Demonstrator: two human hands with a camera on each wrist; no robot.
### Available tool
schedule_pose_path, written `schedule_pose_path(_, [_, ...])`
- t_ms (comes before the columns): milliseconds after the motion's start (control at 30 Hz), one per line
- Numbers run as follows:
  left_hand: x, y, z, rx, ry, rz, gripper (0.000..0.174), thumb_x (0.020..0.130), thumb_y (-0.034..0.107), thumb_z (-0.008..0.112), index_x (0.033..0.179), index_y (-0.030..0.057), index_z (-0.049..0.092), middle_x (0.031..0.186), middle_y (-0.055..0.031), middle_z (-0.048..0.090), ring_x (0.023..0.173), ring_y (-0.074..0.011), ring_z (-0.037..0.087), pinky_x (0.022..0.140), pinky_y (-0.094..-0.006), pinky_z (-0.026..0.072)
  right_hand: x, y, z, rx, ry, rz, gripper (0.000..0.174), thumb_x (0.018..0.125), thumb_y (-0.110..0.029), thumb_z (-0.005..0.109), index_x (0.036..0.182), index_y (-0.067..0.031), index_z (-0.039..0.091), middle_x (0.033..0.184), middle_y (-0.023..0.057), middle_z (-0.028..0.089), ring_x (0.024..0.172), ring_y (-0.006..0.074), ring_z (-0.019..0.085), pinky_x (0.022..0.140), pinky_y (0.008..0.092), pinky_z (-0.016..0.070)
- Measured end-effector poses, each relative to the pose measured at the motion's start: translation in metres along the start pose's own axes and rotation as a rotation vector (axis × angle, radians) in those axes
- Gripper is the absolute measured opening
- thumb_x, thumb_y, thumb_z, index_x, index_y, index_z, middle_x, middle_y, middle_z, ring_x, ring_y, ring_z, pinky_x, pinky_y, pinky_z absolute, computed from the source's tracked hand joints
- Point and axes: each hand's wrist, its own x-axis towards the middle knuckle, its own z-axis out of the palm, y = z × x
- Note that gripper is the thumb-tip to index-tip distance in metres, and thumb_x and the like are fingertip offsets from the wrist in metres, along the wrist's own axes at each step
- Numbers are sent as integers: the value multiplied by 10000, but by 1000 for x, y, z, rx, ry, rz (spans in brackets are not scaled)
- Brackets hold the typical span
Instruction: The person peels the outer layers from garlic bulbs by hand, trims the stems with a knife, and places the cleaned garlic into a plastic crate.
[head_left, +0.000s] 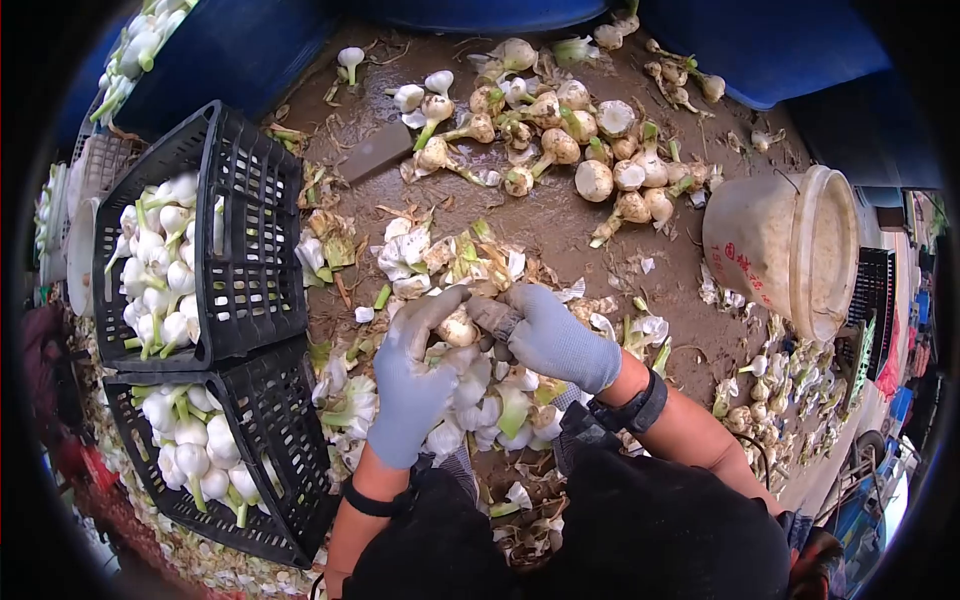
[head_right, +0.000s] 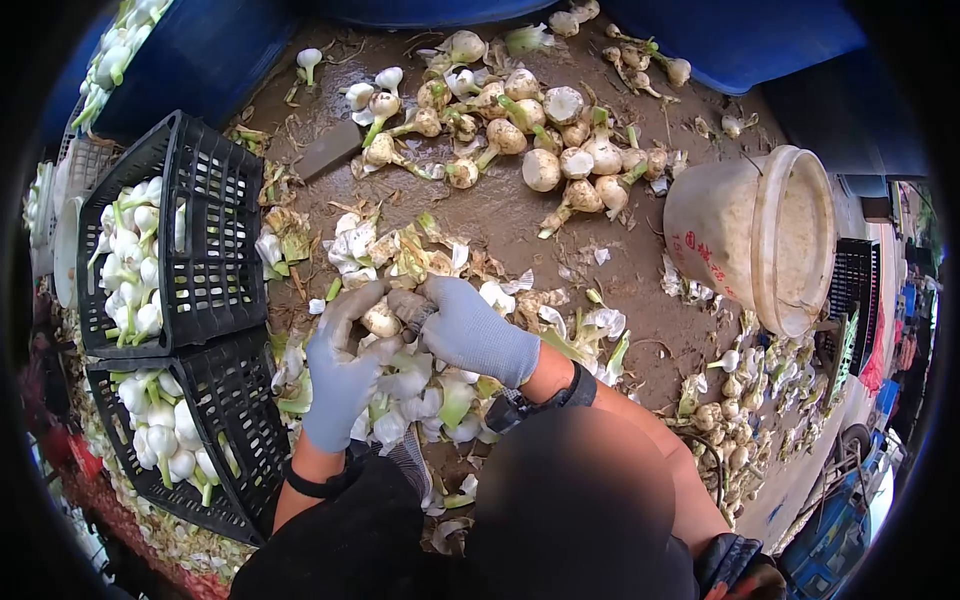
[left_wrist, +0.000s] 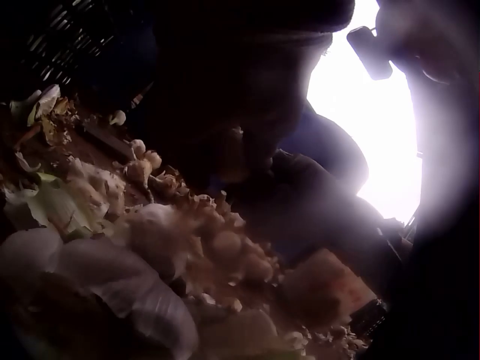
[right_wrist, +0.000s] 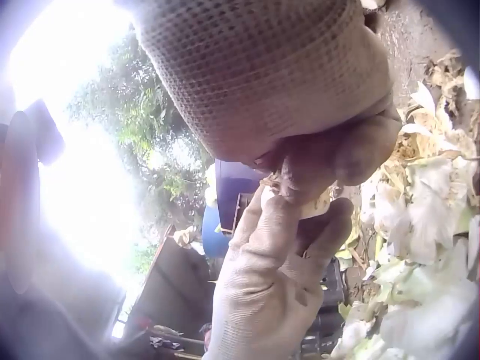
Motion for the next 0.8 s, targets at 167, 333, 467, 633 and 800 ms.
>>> schedule_pose_path(167, [-3,2,-4,-494,2,-267,513,731,46,726,1222,6,580,1204,-132,606,1070,-208,600,902,-321,495,-3,-16,4,48,-39,117,266,983,-212,543,961,35,639,688,18,609,587,68,552,522,254,458])
schedule_pose_path(333, [-9,-10,-20,-1218,-161,-472,580,951,410,559,1360,19,434,1132,-131,617,864,-152,618,669,-244,527,-1,-12,9,-610,122,-394,180,851,-142,589,872,33,624,682,163,612,625,340,627,586,429,492])
schedule_pose_path(467, [9,11,0,-1173,238,-693,633,989,528,391,1427,72,358,971,-98,644,649,-124,583,528,-234,457,9,5,17,-698,225,-528,169,808,-146,632,882,-2,584,732,169,590,754,391,612,658,458,491])
schedule_pose_path(633, [7,13,-18,-573,-106,-418,722,944,494,545,1456,39,318,1011,-105,628,708,-125,623,578,-234,491,18,5,15,-50,30,-236,235,820,-138,657,998,15,643,859,192,681,801,268,681,704,359,510])
schedule_pose_path(800, [14,-11,-29,-597,156,-448,662,909,454,621,1358,-6,466,1125,-122,595,959,-167,616,800,-281,502,18,7,24,31,-50,-291,225,769,-31,576,977,25,640,816,205,661,772,299,668,697,370,506])
